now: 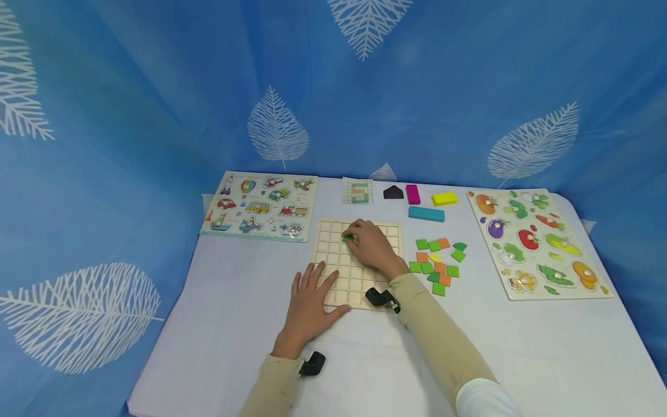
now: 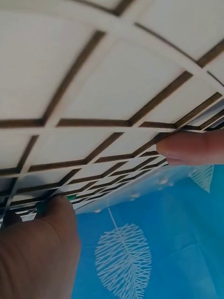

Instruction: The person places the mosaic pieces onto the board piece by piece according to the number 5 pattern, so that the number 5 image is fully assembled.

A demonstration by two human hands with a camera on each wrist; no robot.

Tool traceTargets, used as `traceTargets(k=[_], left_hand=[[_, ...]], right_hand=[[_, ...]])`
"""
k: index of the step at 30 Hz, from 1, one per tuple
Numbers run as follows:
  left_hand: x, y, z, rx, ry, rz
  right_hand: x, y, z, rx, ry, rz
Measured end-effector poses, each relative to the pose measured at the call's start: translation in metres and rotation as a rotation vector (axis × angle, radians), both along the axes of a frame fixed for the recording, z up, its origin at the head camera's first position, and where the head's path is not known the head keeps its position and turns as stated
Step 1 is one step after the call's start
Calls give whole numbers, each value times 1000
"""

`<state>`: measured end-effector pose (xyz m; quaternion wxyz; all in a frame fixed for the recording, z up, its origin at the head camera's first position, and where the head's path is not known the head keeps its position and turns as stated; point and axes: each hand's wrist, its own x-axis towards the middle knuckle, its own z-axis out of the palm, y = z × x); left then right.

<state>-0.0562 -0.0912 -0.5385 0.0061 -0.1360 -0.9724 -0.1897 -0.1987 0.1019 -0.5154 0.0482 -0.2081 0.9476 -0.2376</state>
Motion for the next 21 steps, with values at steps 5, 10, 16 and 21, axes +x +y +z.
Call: traceTargets(k=[5, 10, 16, 21], left_hand=[[3, -1, -1, -4, -19, -6], [1, -1, -1, -10, -13, -4], [0, -2, 0, -7, -5, -2], [0, -2, 0, -9, -6, -2]], right_hand=[[5, -1, -3, -12, -1, -11], [3, -2, -3, -60, 2, -7], [1, -3, -2, -82, -27, -10], [2, -1, 1, -20, 32, 23]])
